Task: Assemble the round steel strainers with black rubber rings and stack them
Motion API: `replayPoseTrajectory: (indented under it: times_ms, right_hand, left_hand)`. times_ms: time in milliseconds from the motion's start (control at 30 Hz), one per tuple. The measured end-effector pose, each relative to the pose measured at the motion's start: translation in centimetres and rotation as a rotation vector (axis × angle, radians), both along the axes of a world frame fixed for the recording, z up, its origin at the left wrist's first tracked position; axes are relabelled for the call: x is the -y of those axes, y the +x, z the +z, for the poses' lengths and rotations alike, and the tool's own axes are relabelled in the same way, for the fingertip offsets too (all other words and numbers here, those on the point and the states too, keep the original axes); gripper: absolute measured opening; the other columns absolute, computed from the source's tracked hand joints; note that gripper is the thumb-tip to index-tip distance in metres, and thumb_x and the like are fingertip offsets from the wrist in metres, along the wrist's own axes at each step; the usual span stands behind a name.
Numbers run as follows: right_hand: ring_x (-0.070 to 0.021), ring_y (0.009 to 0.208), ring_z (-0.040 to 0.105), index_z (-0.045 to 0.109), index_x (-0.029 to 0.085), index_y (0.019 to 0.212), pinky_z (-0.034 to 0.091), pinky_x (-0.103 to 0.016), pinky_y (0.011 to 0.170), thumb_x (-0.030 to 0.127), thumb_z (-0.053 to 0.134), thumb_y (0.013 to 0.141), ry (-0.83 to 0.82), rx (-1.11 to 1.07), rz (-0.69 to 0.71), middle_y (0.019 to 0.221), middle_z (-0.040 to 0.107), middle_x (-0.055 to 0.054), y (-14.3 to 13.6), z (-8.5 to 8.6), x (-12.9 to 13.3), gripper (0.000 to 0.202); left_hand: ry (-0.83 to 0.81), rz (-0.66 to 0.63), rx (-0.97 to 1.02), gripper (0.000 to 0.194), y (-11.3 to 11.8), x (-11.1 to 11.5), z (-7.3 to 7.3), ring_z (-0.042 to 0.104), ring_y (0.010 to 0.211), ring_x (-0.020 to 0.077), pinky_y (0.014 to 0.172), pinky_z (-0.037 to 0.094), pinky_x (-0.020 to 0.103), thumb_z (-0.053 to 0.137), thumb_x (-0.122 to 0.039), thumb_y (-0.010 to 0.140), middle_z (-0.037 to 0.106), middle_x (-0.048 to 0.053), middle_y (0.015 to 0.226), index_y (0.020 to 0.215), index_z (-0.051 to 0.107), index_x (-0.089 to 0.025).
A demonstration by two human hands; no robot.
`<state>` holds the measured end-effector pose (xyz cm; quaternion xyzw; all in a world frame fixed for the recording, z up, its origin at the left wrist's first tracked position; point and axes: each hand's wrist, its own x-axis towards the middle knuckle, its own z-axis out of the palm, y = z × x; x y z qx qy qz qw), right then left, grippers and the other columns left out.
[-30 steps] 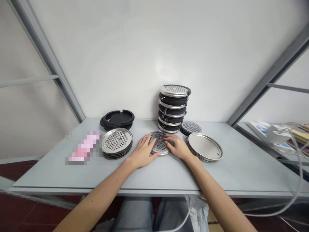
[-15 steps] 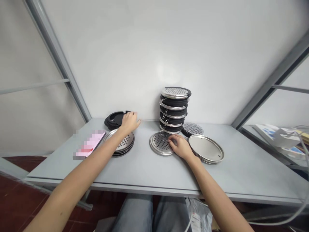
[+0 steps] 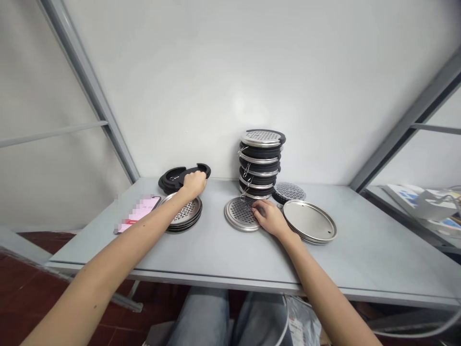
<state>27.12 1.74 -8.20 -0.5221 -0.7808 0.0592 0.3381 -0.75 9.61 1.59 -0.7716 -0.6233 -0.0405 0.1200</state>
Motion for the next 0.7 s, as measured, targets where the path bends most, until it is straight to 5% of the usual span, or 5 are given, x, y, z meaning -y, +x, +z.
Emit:
replayPoseTrajectory:
  times_ms: [167,367,533,700]
  right_hand:
    - [-0.0245,0.094,0.061,0.065,0.021,0.093,0.048,-0.039,0.088,0.030,0.053,0.087,-0.001,-0.004,0.030,0.098,0.068,-0.008,0.3,0.0,-0.2,0.016]
    - [-0.0254,0.094,0.064,0.068,0.022,0.095,0.050,-0.042,0.087,0.023,0.055,0.085,-0.009,-0.031,0.035,0.099,0.071,-0.007,1.2,-0.2,-0.8,0.017]
    - [-0.0251,0.095,0.067,0.070,0.023,0.098,0.051,-0.042,0.088,0.010,0.050,0.082,-0.013,-0.061,0.008,0.101,0.072,-0.007,1.1,-0.2,-0.7,0.029]
    - [-0.0252,0.097,0.067,0.070,0.023,0.099,0.052,-0.043,0.090,0.009,0.047,0.082,-0.024,-0.068,0.021,0.102,0.072,-0.007,0.9,0.0,-0.4,0.031]
  left_hand:
    - [0.038,-0.149,-0.030,0.025,-0.5,3.3,1.4,0.061,0.108,0.0284,0.095,0.041,0.040,0.044,-0.025,0.094,0.066,0.016,0.110,0.104,0.063,-0.012]
    - [0.113,-0.592,-0.052,0.023,-4.3,6.8,0.8,0.050,0.124,0.0240,0.111,0.027,0.044,0.045,-0.023,0.095,0.065,0.009,0.119,0.110,0.062,-0.019]
    - [0.010,-0.833,-0.047,0.029,-7.2,7.9,0.3,0.046,0.130,0.0197,0.114,0.026,0.044,0.041,-0.016,0.097,0.067,0.005,0.119,0.112,0.064,-0.025]
    - [-0.030,-0.941,-0.067,0.037,-7.5,7.8,0.1,0.043,0.134,0.0176,0.116,0.027,0.042,0.039,-0.007,0.096,0.059,0.002,0.133,0.109,0.066,-0.028]
